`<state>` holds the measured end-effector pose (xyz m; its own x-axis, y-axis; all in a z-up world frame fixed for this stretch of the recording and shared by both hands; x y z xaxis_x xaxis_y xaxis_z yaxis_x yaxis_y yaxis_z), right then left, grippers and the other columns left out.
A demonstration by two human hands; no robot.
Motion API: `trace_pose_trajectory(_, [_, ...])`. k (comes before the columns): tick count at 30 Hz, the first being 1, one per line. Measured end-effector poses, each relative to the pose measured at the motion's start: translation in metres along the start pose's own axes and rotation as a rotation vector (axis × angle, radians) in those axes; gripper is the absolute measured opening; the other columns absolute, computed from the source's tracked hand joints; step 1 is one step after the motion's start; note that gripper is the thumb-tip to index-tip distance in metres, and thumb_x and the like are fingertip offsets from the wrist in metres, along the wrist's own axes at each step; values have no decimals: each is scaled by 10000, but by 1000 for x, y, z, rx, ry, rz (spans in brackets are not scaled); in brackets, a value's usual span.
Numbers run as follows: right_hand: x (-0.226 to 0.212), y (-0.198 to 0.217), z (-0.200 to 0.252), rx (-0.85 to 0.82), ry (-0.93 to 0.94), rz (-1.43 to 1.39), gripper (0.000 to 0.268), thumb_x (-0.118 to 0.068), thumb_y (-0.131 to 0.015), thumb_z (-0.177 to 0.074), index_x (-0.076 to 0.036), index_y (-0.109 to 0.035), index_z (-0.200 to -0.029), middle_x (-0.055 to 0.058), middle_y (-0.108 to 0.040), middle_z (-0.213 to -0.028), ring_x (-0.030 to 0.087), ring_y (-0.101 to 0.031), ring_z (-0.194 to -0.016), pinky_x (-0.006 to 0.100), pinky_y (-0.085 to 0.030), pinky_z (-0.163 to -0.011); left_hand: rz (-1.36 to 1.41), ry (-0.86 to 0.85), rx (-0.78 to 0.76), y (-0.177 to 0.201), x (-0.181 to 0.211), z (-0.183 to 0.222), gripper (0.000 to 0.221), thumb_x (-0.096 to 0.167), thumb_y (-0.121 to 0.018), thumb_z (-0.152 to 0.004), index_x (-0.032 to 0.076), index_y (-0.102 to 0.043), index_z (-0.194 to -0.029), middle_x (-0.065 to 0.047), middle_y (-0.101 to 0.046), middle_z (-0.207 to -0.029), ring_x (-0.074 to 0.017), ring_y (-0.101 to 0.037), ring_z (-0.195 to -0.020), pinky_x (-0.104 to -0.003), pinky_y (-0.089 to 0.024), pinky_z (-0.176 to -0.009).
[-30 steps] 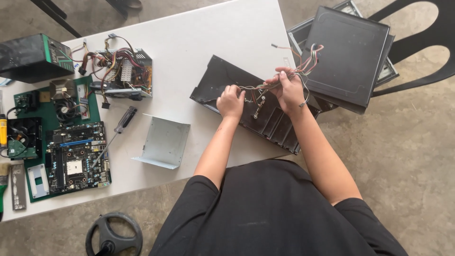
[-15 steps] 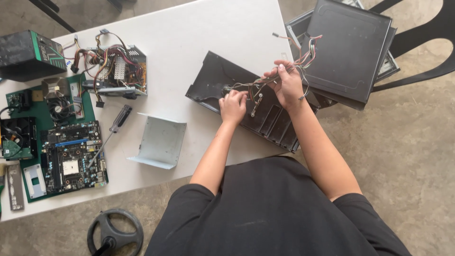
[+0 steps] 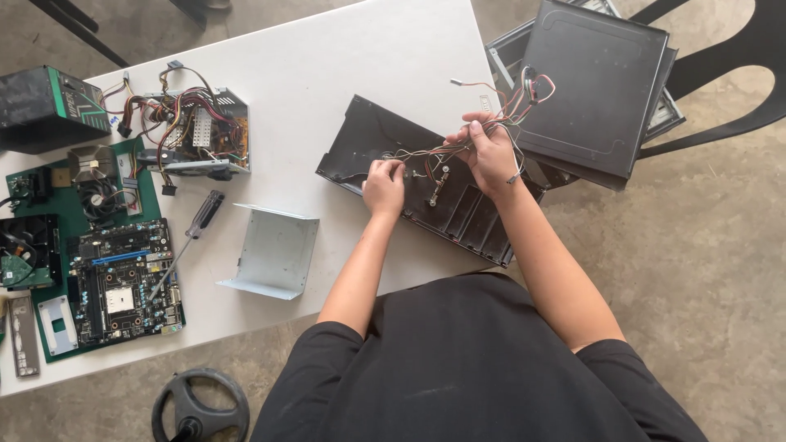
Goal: Disassembling the front panel and internal wiring of a computer case using a screwdriver
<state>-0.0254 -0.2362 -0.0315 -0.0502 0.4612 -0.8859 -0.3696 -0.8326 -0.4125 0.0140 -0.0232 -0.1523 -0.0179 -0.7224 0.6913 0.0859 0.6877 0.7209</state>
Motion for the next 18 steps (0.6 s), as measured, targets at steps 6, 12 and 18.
trace_pose_trajectory(6, [5,-6,5,-21,-4,14,195,-201,-446,-1154,-103,-563,-1275,27,-674,-924,225,-806,-980,457,-718,-931,-294,-326,53,-18,-28,-11,107,513,-697,-984,477,-730,-1080,210,-686,-993,-61,-708,-969,-323,-449,-919])
trace_pose_trajectory(12, [1,-8,8,-27,3,30,198,-204,-441,-1157,-99,-555,-1279,21,-665,-924,221,-805,-982,445,-717,-933,-479,-276,160,-38,-15,-11,162,496,-720,-961,423,-655,-1090,209,-707,-894,-36,-715,-865,-299,-502,-797])
trace_pose_trajectory(18, [12,0,6,-17,-15,51,202,-207,-430,-1160,-98,-545,-1285,14,-658,-932,210,-798,-1003,435,-708,-956,-535,-276,128,-39,-14,-10,212,510,-722,-949,381,-612,-1077,201,-739,-871,-43,-732,-839,-302,-512,-765])
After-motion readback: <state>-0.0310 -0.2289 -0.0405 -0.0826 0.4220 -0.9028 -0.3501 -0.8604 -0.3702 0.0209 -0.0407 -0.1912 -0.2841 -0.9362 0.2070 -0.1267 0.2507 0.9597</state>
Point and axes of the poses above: each hand's wrist, its own z-axis away from the middle knuckle, its own y-axis out of the back of the hand, x = y × z, the point moved 2 cm from there along -z, towards the middle knuckle
